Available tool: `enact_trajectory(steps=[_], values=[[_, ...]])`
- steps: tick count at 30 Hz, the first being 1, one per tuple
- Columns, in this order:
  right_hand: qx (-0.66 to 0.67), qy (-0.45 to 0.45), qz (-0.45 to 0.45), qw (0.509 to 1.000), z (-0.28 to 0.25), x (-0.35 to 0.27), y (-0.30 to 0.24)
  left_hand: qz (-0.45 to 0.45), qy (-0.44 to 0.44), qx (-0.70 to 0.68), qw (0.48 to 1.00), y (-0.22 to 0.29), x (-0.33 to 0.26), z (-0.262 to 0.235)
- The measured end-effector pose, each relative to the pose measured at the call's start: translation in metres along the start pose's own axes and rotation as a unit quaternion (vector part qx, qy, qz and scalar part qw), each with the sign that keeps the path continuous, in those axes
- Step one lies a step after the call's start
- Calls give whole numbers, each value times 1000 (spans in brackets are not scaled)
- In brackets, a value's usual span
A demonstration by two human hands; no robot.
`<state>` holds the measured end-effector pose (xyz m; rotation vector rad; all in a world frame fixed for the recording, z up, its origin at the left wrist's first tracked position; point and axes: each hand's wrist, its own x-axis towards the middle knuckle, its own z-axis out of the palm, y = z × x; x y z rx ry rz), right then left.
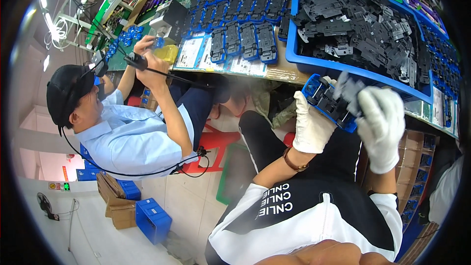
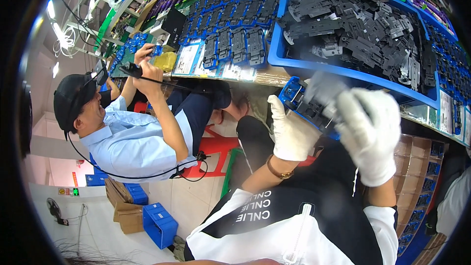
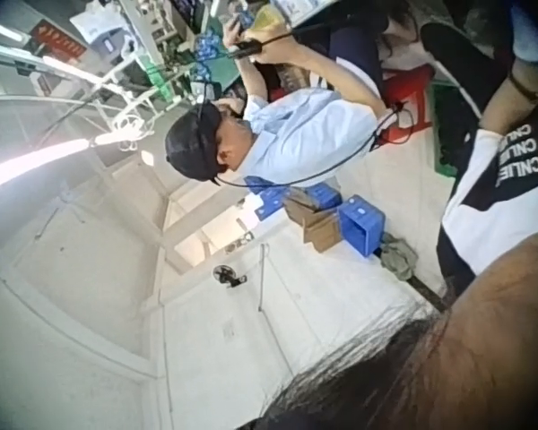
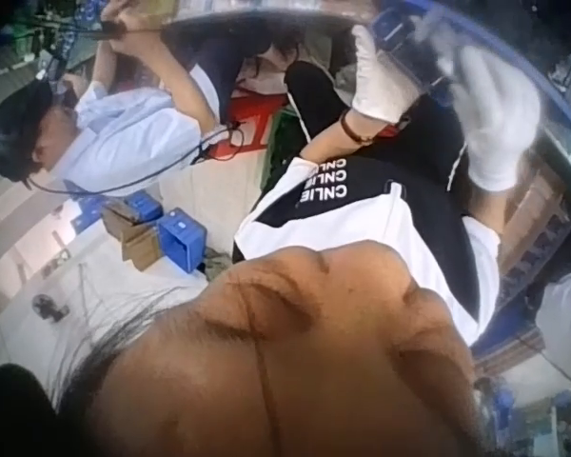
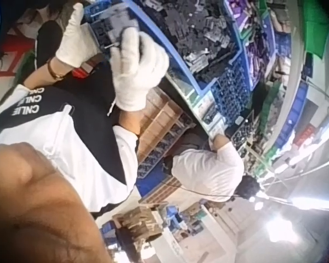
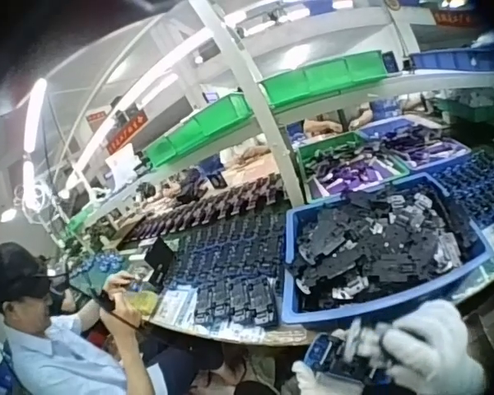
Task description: The person assembles black plastic components onto a blue plastic base by hand, taking the components from a parts bin and attaching them to the base.
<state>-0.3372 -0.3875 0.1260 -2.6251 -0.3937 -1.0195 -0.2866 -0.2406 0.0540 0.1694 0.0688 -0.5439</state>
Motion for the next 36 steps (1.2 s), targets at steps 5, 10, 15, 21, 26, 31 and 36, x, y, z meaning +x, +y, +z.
enact_trajectory(steps=[5, 10, 15, 21, 26, 31, 36], values=[[10, -51, 14, 999, 19, -13, -18, 36, -5, 44, 998, -7, 2, -11], [12, -41, 14, 999, 32, -14, -22, 75, -18, 123, 989, -11, -2, -10], [14, -29, 24, 999, 40, -17, -22, 65, -43, 119, 990, -10, -2, -16], [33, 21, 46, 998, 39, -22, -21, 38, -58, 108, 992, -8, -2, -19], [35, -11, 14, 999, 41, -20, -21, 55, -32, 92, 994, -14, 3, -28], [37, -5, 23, 999, 45, -24, -18, 65, -16, 101, 993, -16, 6, -27], [55, 30, 41, 997, 43, -24, -16, 61, -9, 98, 993, -17, 9, -25]])
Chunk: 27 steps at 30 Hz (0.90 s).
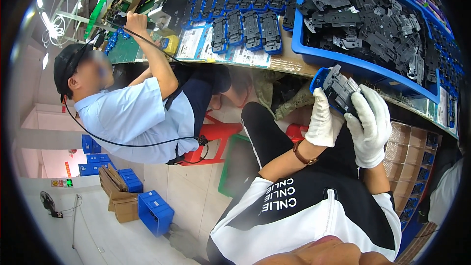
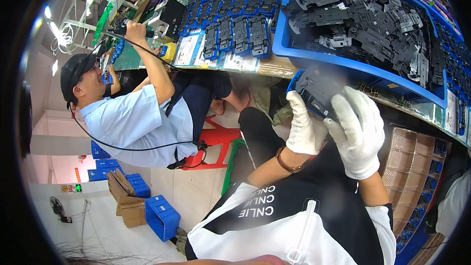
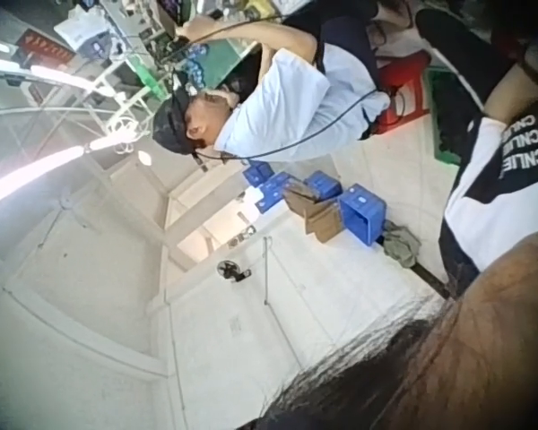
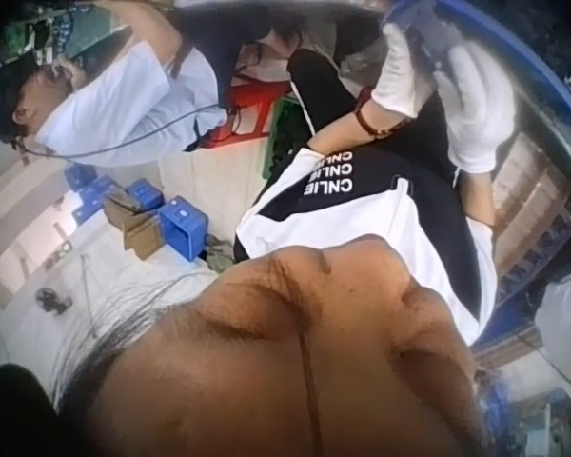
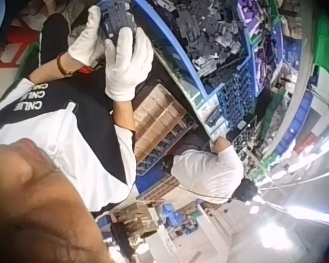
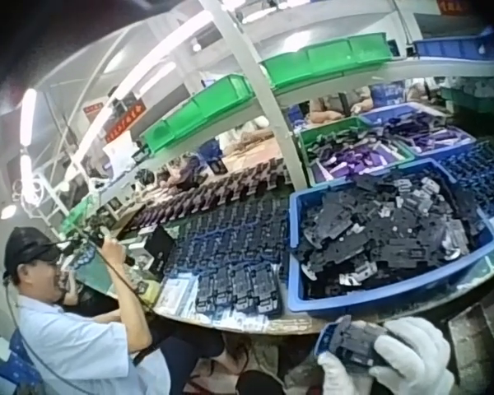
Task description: The person assembles black plastic components onto a blue plastic base by hand, taking the components from a parts bin and attaching them to the base.
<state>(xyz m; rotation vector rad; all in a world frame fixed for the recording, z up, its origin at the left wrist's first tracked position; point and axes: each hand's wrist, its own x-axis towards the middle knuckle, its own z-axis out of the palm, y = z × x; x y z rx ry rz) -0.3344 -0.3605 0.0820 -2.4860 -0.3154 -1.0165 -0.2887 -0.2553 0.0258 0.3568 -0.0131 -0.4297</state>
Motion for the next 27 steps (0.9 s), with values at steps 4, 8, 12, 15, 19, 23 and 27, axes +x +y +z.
enact_trajectory(steps=[4, 8, 12, 15, 19, 23, 27], values=[[-8, -22, -7, 1000, 2, -1, 0, 6, -6, 4, 1000, 2, -1, 6], [-13, -31, 14, 999, 7, -4, 0, 11, -20, -14, 1000, 1, -4, 7], [-2, -71, 26, 997, 2, -4, -3, 16, 31, 41, 999, 6, -2, 14], [148, -15, 65, 987, 3, -13, 11, 9, 33, -5, 999, 12, 0, 18], [353, 16, 347, 869, -5, -20, 11, 34, 2, -8, 999, 18, 4, 13], [504, -70, 417, 753, -2, -24, 11, 27, 0, -17, 999, 16, 3, 13], [555, -49, 438, 706, -1, -22, 10, 45, 9, 7, 999, 11, 1, 17]])
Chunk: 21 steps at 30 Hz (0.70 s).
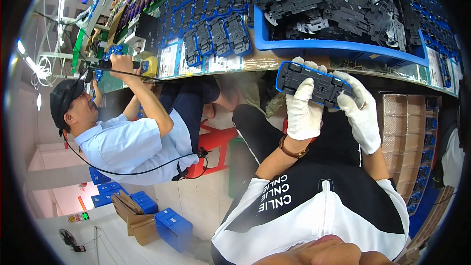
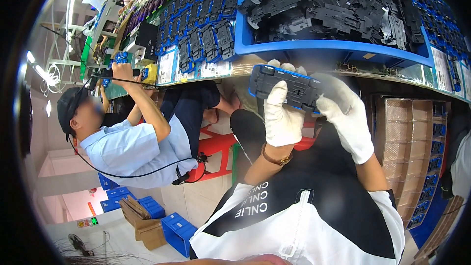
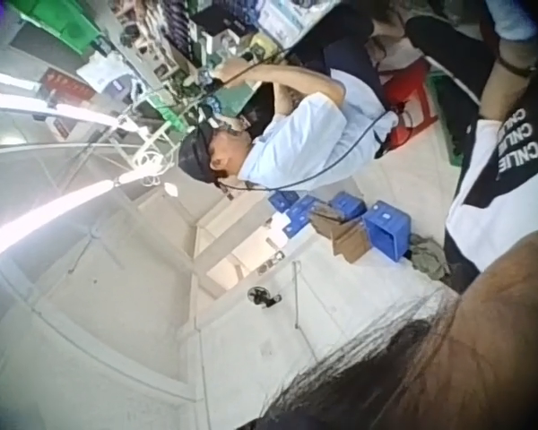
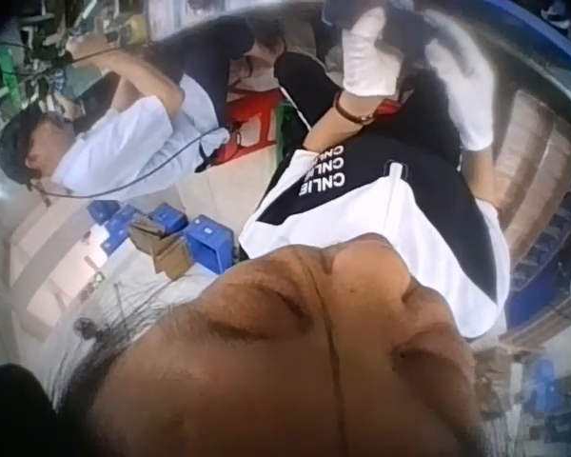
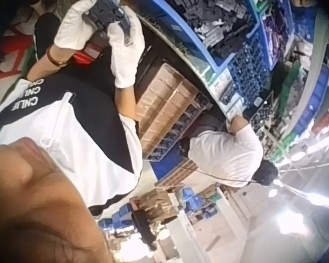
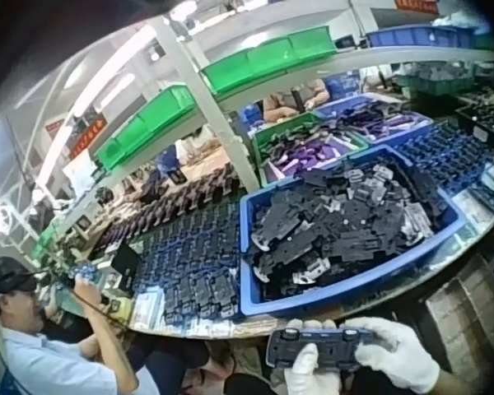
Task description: The person assembles black plastic components onto a blue plastic base by hand, taking the components from a parts bin and attaching them to the base.
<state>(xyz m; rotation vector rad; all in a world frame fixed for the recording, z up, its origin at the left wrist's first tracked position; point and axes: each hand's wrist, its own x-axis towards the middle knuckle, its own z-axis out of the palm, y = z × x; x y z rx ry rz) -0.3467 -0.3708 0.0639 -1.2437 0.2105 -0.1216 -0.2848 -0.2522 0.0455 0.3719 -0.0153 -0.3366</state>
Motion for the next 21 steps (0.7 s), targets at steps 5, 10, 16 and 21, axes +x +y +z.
enact_trajectory(steps=[5, 10, 16, 21], values=[[-17, 7, -5, 1000, -9, -4, -6, 16, -31, 12, 999, -9, -3, 5], [-110, 36, -76, 990, -24, -11, -2, -20, 21, 177, 984, -16, -7, 13], [-90, 142, -169, 971, -32, -43, 12, -77, -102, 91, 988, -42, -12, 4], [-126, 249, -198, 940, -61, -92, -3, -224, -123, 148, 955, -86, -38, 30]])
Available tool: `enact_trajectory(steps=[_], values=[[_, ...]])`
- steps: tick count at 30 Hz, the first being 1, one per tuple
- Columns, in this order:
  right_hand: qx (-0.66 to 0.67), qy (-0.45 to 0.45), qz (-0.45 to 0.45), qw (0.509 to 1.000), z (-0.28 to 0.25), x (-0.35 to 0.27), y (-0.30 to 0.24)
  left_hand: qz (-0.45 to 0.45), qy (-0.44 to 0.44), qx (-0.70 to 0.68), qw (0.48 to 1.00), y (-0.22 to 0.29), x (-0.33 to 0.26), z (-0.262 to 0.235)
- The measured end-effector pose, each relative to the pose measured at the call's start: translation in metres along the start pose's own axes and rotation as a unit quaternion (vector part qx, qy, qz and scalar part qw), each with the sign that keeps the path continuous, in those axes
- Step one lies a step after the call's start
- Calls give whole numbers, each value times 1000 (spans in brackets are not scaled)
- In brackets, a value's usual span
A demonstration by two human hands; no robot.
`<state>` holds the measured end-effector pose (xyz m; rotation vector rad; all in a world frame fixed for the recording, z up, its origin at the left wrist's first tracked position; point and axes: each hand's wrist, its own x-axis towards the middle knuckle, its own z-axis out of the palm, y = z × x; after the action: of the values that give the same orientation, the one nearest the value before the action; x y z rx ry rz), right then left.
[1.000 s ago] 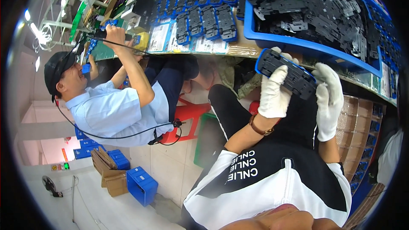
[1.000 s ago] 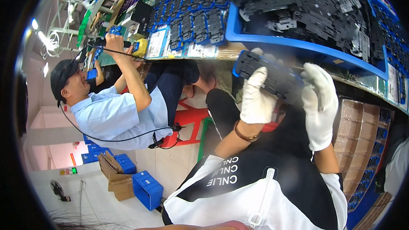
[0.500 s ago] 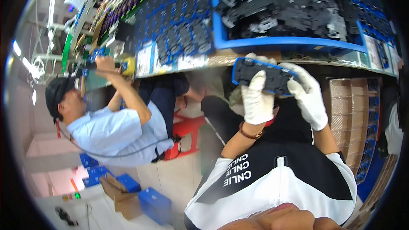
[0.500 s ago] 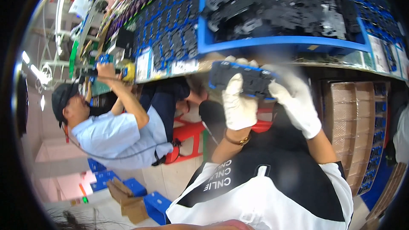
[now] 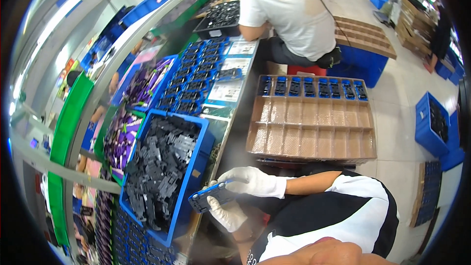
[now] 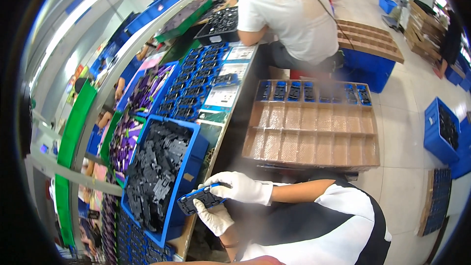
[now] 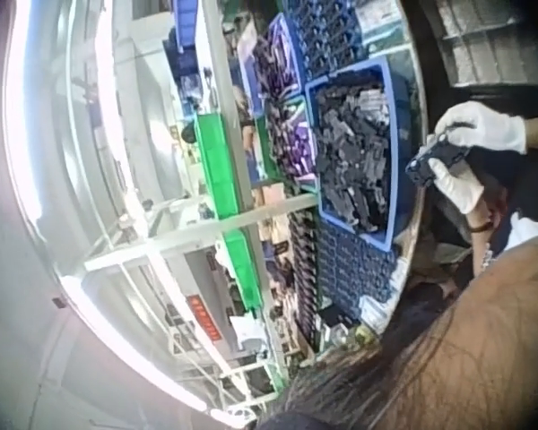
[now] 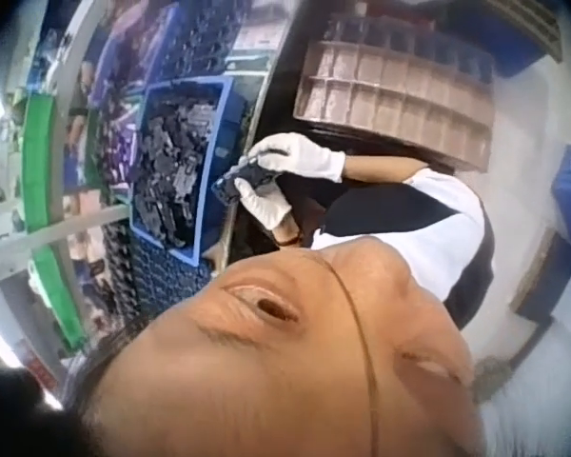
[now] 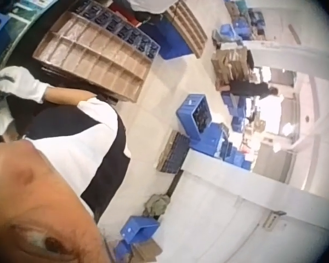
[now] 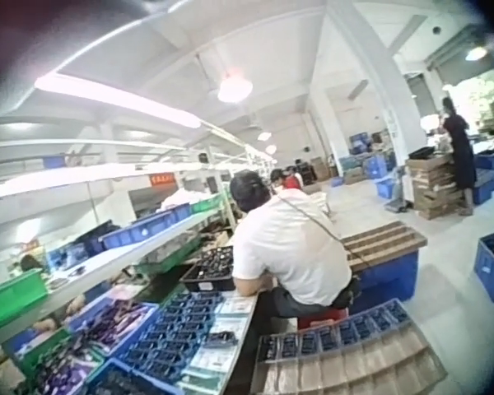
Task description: The person assembles black plastic components onto a blue plastic base by hand, taking the components from a parts bin and attaching them to the base.
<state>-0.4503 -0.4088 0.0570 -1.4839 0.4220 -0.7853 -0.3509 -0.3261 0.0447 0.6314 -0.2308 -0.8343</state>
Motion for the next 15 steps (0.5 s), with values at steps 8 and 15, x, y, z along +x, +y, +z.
enact_trajectory(steps=[8, 15], values=[[-61, 2, -18, 998, -27, -5, 7, 7, -25, 119, 993, -21, 14, 0], [-87, 3, -23, 996, -24, -10, 1, 45, -7, 129, 991, -4, 25, -9]])
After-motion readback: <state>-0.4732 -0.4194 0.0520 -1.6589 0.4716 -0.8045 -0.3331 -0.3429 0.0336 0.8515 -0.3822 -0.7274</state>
